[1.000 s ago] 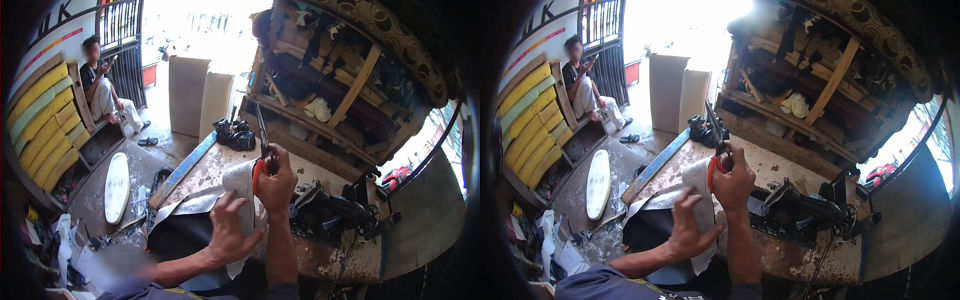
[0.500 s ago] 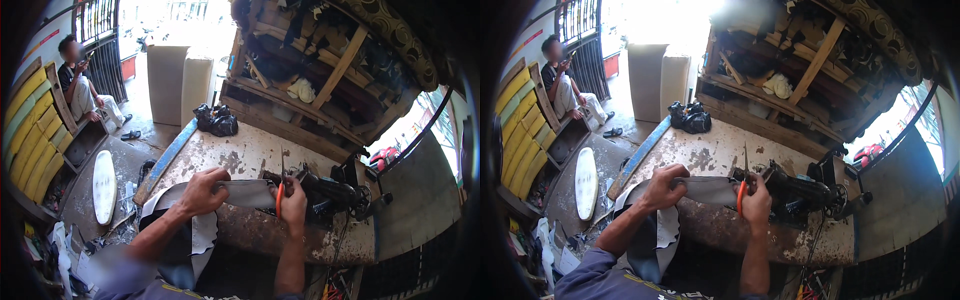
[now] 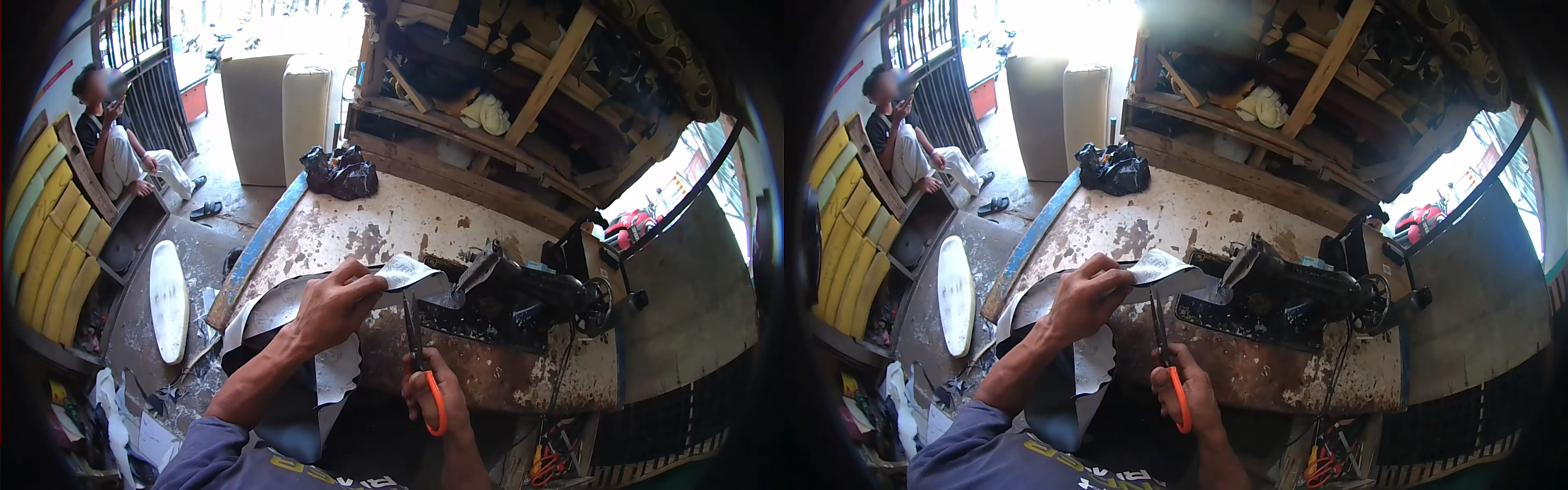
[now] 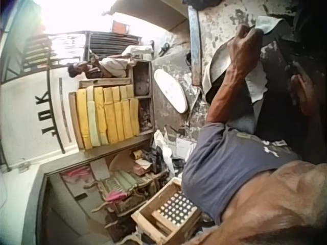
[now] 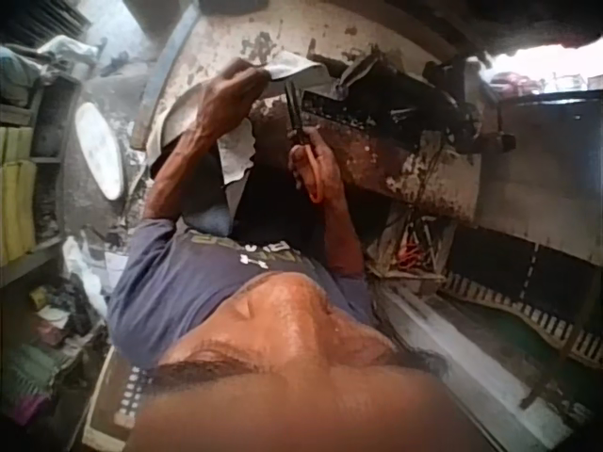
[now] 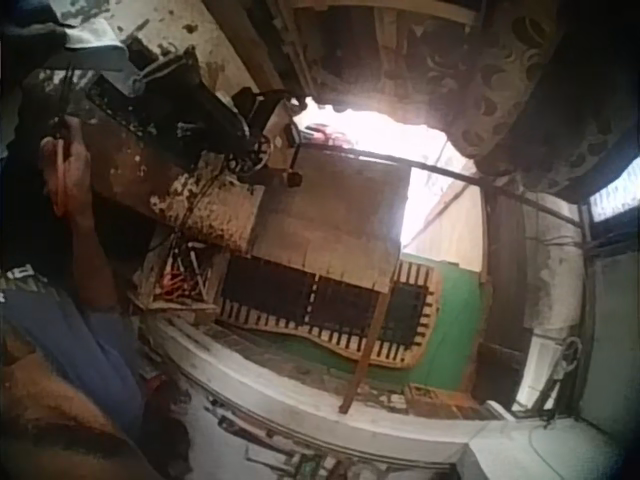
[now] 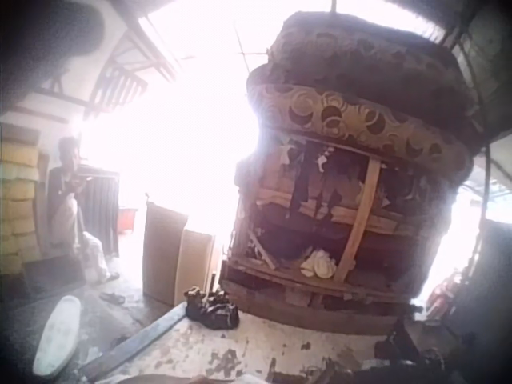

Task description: The person prepares and sews a vinyl and fabric piece using a sewing machine, then trims the edges with shears.

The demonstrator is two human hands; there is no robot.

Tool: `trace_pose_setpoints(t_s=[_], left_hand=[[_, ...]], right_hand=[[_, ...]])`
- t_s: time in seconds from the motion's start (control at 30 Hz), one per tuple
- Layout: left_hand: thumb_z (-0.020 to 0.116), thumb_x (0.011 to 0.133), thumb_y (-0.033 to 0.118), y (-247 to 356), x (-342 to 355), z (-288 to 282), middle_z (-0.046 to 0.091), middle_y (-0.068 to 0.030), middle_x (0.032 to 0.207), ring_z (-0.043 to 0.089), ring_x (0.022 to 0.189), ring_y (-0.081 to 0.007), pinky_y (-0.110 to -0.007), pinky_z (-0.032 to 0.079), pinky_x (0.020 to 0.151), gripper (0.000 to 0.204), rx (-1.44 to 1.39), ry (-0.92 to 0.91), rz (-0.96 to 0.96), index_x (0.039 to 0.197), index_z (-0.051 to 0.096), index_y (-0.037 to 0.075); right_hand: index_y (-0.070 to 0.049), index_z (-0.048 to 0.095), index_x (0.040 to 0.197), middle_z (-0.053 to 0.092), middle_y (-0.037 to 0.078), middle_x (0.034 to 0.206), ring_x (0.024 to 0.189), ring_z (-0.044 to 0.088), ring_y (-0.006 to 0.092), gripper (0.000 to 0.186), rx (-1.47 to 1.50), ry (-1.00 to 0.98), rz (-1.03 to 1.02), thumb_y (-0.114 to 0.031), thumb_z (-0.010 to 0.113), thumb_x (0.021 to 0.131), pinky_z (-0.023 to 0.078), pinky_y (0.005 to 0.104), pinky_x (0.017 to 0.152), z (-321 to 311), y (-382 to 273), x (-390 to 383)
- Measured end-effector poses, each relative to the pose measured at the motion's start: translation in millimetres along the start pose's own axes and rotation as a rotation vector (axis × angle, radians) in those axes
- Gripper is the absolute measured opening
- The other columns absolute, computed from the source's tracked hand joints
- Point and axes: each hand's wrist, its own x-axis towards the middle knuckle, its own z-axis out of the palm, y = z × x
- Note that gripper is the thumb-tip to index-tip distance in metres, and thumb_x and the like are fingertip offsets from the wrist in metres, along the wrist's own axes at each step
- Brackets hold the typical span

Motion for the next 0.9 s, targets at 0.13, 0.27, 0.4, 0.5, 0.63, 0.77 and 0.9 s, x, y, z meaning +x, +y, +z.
trace_pose_setpoints(t_s=[0.13, 0.27, 0.4, 0.5, 0.63, 0.77, 0.9], left_hand=[[0.078, 0.094, 0.009, 2, -1, -2, 0.073, -0.0089, 0.108, 0.079, 0.09, -0.0298, -0.04, 0.063, 0.073, 0.017, 0.018, -0.001, 0.012, 0.111, 0.077, 0.013], [0.072, 0.098, 0.013, -8, 1, 1, 0.076, -0.0064, 0.125, 0.079, 0.097, -0.0287, -0.038, 0.065, 0.076, 0.013, 0.012, 0.032, 0.123, 0.111, 0.072, 0.012], [0.069, 0.1, 0.011, -8, 2, 2, 0.078, -0.007, 0.124, 0.079, 0.102, -0.0282, -0.039, 0.066, 0.08, 0.013, -0.027, 0.02, 0.1, 0.113, 0.071, 0.01], [0.069, 0.101, 0.01, -11, 1, 5, 0.078, -0.0073, 0.123, 0.079, 0.102, -0.0281, -0.039, 0.066, 0.079, 0.013, -0.029, 0.04, 0.108, 0.113, 0.07, 0.009], [0.073, 0.095, 0.002, -7, -1, 5, 0.079, -0.0106, 0.122, 0.079, 0.105, -0.0291, -0.037, 0.066, 0.084, 0.015, -0.044, 0.005, 0.058, 0.109, 0.07, 0.006], [0.073, 0.093, 0.001, -2, 0, -1, 0.079, -0.0111, 0.119, 0.08, 0.1, -0.0293, -0.037, 0.066, 0.081, 0.016, -0.014, -0.003, 0.112, 0.109, 0.071, 0.006], [0.072, 0.092, 0.0, -2, -1, 0, 0.079, -0.0113, 0.115, 0.08, 0.095, -0.0299, -0.038, 0.065, 0.077, 0.015, -0.015, -0.011, 0.116, 0.107, 0.071, 0.006]], right_hand=[[-0.001, 0.053, 0.133, 0.064, 0.002, 0.078, 0.058, 0.058, 0.0072, 0.062, -0.011, -0.03, 0.041, -0.054, 0.067, 0.104, 0.048, 0.0223, 0.048, 0, 0, 4], [-0.005, 0.059, 0.132, 0.062, 0.0, 0.077, 0.057, 0.057, 0.0059, 0.059, -0.03, -0.023, 0.058, -0.055, 0.069, 0.102, 0.048, 0.0243, 0.05, 2, -3, 5], [-0.005, 0.06, 0.131, 0.062, 0.0, 0.075, 0.056, 0.057, 0.0064, 0.06, -0.052, -0.018, 0.068, -0.057, 0.069, 0.102, 0.048, 0.0247, 0.05, 4, -4, 5], [-0.005, 0.06, 0.131, 0.062, 0.0, 0.075, 0.056, 0.057, 0.0066, 0.06, -0.059, -0.021, 0.07, -0.057, 0.068, 0.102, 0.048, 0.025, 0.05, 6, -4, 7], [-0.005, 0.06, 0.13, 0.062, 0.0, 0.074, 0.057, 0.057, 0.0069, 0.061, -0.065, -0.035, 0.1, -0.059, 0.067, 0.102, 0.048, 0.0254, 0.05, 5, -4, 7], [-0.003, 0.056, 0.132, 0.062, 0.001, 0.076, 0.055, 0.057, 0.0068, 0.067, -0.074, -0.052, 0.119, -0.062, 0.064, 0.103, 0.048, 0.0235, 0.048, 7, -7, 5], [-0.004, 0.057, 0.131, 0.061, 0.0, 0.075, 0.054, 0.056, 0.0068, 0.064, -0.022, -0.045, 0.078, -0.061, 0.065, 0.103, 0.047, 0.0239, 0.047, 8, 1, 9]])
